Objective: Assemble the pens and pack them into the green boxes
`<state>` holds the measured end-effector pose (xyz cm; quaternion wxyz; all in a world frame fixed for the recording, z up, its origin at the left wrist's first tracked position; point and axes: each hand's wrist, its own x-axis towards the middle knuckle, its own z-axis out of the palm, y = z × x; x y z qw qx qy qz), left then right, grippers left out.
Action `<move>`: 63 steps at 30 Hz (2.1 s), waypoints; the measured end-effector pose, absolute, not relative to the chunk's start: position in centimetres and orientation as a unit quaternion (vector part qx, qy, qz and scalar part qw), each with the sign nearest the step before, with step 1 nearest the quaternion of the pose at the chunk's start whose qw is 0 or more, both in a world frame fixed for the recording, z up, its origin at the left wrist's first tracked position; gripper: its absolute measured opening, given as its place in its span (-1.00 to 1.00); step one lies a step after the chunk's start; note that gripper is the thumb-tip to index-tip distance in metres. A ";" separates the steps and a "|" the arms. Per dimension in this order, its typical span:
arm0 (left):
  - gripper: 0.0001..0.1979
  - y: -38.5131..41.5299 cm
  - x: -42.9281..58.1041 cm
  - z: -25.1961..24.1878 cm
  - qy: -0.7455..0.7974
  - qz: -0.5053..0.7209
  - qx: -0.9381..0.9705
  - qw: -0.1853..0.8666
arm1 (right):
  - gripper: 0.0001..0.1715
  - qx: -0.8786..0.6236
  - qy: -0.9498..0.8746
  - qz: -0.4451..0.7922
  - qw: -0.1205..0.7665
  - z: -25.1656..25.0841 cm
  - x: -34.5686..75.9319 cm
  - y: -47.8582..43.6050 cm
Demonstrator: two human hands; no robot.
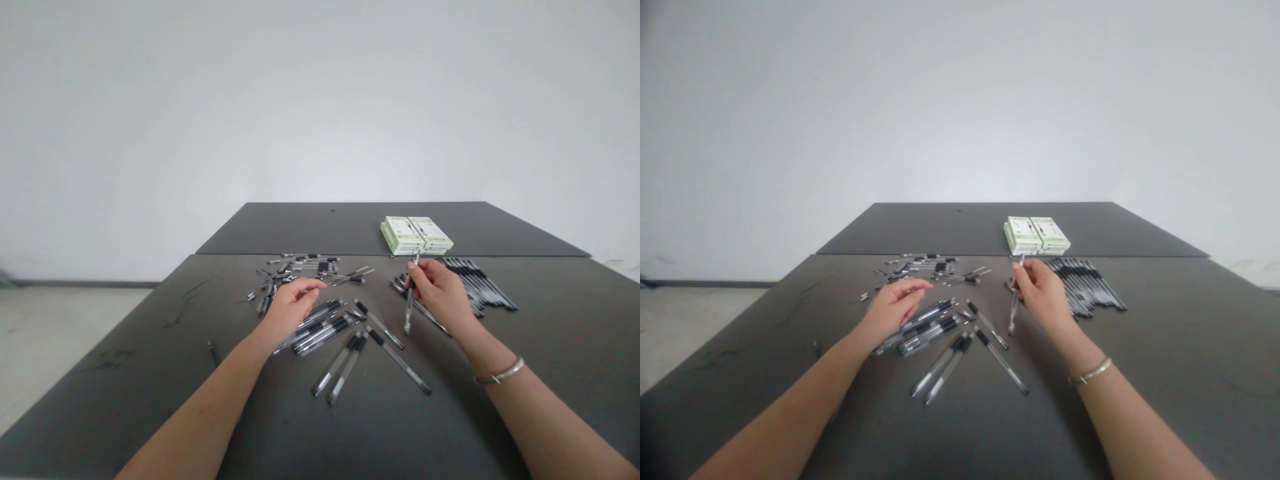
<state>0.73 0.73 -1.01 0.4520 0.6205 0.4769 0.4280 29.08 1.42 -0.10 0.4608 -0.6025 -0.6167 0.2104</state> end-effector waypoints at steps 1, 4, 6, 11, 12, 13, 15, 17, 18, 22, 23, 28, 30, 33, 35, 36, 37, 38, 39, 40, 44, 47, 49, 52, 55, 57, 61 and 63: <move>-0.72 0.7 0.7 -0.9 0.480 0.432 0.618 0.449 | -0.67 -0.624 -0.645 0.159 0.412 -0.4 29.2 1.5; -0.71 0.7 0.6 -0.7 0.494 0.446 0.603 0.441 | -0.67 -0.649 -0.712 0.054 0.263 -1.1 29.2 1.7; -0.70 0.8 0.5 -0.8 0.498 0.458 0.590 0.440 | -0.65 -0.652 -0.734 0.032 0.190 -1.4 29.2 1.6; -0.72 1.2 0.2 -1.0 0.505 0.478 0.566 0.443 | -0.67 -0.657 -0.750 -0.010 0.072 -1.6 29.0 1.5; -0.72 1.2 0.2 -1.0 0.507 0.479 0.563 0.443 | -0.68 -0.656 -0.752 -0.017 0.057 -1.6 28.9 1.4; -0.73 1.2 0.2 -1.0 0.509 0.479 0.561 0.443 | -0.68 -0.657 -0.752 -0.023 0.047 -1.7 28.9 1.4; -0.73 1.2 0.2 -0.9 0.512 0.479 0.559 0.443 | -0.69 -0.656 -0.753 -0.032 0.038 -1.8 28.9 1.4; -0.73 1.2 0.2 -0.9 0.513 0.479 0.556 0.445 | -0.69 -0.656 -0.753 -0.039 0.034 -1.9 28.9 1.4; -0.73 1.2 0.2 -0.8 0.512 0.480 0.554 0.447 | -0.69 -0.656 -0.753 -0.044 0.034 -1.9 28.9 1.4; -0.73 1.2 0.2 -0.7 0.513 0.485 0.548 0.448 | -0.71 -0.653 -0.755 -0.054 0.038 -2.0 28.9 1.4; -0.73 1.2 0.2 -0.7 0.513 0.488 0.547 0.447 | -0.72 -0.652 -0.755 -0.055 0.038 -2.0 29.0 1.4; -0.74 1.3 0.0 -0.7 0.508 0.497 0.546 0.444 | -0.75 -0.649 -0.757 -0.069 0.035 -1.9 28.9 1.4; -0.75 1.3 0.0 -0.8 0.505 0.501 0.544 0.445 | -0.76 -0.650 -0.756 -0.074 0.027 -1.8 28.8 1.4; -0.77 1.3 -0.1 -0.8 0.500 0.509 0.538 0.449 | -0.79 -0.655 -0.753 -0.069 0.009 -1.6 28.6 1.5; -0.78 1.3 -0.1 -0.7 0.497 0.515 0.533 0.451 | -0.80 -0.655 -0.752 -0.070 0.005 -1.2 28.2 1.4; -0.78 1.3 -0.1 -0.6 0.496 0.518 0.531 0.452 | -0.80 -0.652 -0.755 -0.073 0.007 -1.0 27.8 1.4; -0.79 1.3 0.0 -0.5 0.495 0.519 0.529 0.453 | -0.79 -0.647 -0.759 -0.078 0.010 -0.7 27.3 1.4; -0.79 1.2 0.0 -0.4 0.495 0.520 0.527 0.454 | -0.78 -0.639 -0.764 -0.081 0.016 -0.4 26.7 1.5; -0.79 1.2 0.0 -0.3 0.495 0.520 0.526 0.455 | -0.76 -0.630 -0.772 -0.082 0.021 -0.1 26.1 1.6; -0.80 1.2 0.1 -0.2 0.496 0.521 0.525 0.456 | -0.74 -0.619 -0.781 -0.080 0.029 0.2 25.4 1.8; -0.80 1.2 0.0 -0.2 0.496 0.525 0.522 0.454 | -0.70 -0.582 -0.810 -0.051 0.050 0.5 22.6 3.3; -0.80 1.2 -0.2 -0.3 0.496 0.526 0.522 0.453 | -0.71 -0.578 -0.814 -0.039 0.051 0.0 21.3 4.7; -0.80 1.2 -0.2 -0.3 0.498 0.528 0.518 0.452 | -0.73 -0.579 -0.813 -0.029 0.051 -0.4 20.9 5.4; -0.79 1.2 -0.2 -0.2 0.503 0.528 0.514 0.451 | -0.76 -0.583 -0.811 -0.010 0.057 -0.9 20.7 5.9; -0.78 1.2 -0.1 -0.1 0.499 0.531 0.509 0.458 | -0.79 -0.584 -0.808 0.015 0.075 -1.1 20.9 5.9; -0.76 1.2 -0.1 -0.2 0.493 0.535 0.508 0.461 | -0.80 -0.581 -0.807 0.036 0.094 -1.1 21.1 5.9; -0.72 1.5 -0.2 -0.7 0.486 0.533 0.517 0.460 | -0.76 -0.555 -0.814 0.099 0.140 -1.0 21.5 5.4; -0.70 1.5 -0.1 -0.9 0.482 0.522 0.533 0.460 | -0.74 -0.534 -0.820 0.137 0.154 -0.9 21.7 4.9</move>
